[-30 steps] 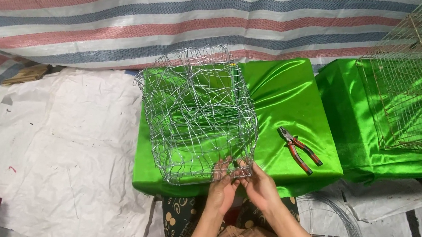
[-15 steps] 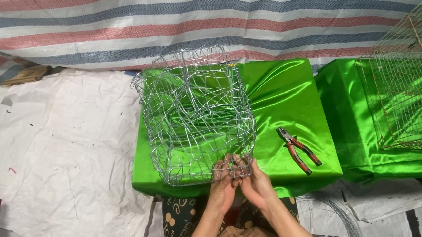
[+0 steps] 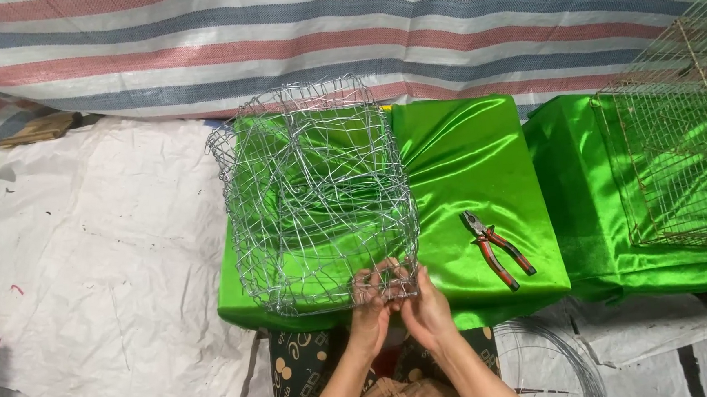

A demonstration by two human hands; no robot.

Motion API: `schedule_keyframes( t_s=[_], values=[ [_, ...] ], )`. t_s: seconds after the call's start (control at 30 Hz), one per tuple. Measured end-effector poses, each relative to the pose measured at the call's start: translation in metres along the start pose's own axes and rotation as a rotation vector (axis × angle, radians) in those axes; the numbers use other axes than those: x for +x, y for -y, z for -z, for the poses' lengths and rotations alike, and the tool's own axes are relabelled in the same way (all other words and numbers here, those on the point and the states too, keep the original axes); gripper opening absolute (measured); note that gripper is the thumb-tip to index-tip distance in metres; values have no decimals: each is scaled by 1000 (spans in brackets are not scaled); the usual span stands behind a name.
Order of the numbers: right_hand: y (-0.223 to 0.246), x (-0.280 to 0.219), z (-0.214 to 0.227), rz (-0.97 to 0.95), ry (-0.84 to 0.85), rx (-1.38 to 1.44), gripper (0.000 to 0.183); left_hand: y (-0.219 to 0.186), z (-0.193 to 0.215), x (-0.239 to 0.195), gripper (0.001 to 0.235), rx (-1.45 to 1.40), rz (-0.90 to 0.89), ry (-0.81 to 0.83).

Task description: Inspecting and finishing a wire mesh cage by bending wires and using pliers to trim or secure connections.

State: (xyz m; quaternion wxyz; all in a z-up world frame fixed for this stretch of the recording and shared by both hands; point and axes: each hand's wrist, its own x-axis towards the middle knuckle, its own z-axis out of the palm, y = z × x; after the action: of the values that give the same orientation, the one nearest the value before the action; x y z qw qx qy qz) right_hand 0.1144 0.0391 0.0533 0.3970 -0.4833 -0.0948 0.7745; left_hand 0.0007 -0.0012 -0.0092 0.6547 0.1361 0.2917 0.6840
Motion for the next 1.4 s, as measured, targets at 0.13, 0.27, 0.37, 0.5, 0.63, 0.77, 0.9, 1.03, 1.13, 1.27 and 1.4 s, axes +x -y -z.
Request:
schedule_keyframes(
  t_s=[0.13,0.27,0.37,0.5,0.63,0.77,0.9,1.03,1.13,1.27,1.4],
  values=[
    [-1,-3,-7,28,-8,53,55,4,5,0,87,-15,11,5],
    [3,-9,-18,70,-74,50,56,6,8,-1,94,-8,-12,19],
    [1,-10,-18,123,-64,-80,67,6,10,-2,102,15,12,1],
    [0,-14,-18,213,-130,-356,77,7,10,-1,96,35,29,-24],
    [1,-14,-19,226,-93,-304,75,2,4,-3,91,16,13,16],
    [1,-8,-15,269,-59,-314,79,-1,-2,-5,94,36,65,-30],
    [7,-7,-13,210,-132,-401,68,4,-2,-4,102,40,113,-135],
    [8,-5,-13,186,-139,-394,75,-4,-8,-3,99,51,116,-92],
    [6,1,-7,246,-111,-520,81,-6,-11,-3,96,124,122,-72],
    [11,-1,-7,274,-117,-667,73,-6,-11,-5,101,159,157,-92],
    [8,2,-6,343,-114,-721,79,-12,-22,-9,97,160,70,-124]
  ],
)
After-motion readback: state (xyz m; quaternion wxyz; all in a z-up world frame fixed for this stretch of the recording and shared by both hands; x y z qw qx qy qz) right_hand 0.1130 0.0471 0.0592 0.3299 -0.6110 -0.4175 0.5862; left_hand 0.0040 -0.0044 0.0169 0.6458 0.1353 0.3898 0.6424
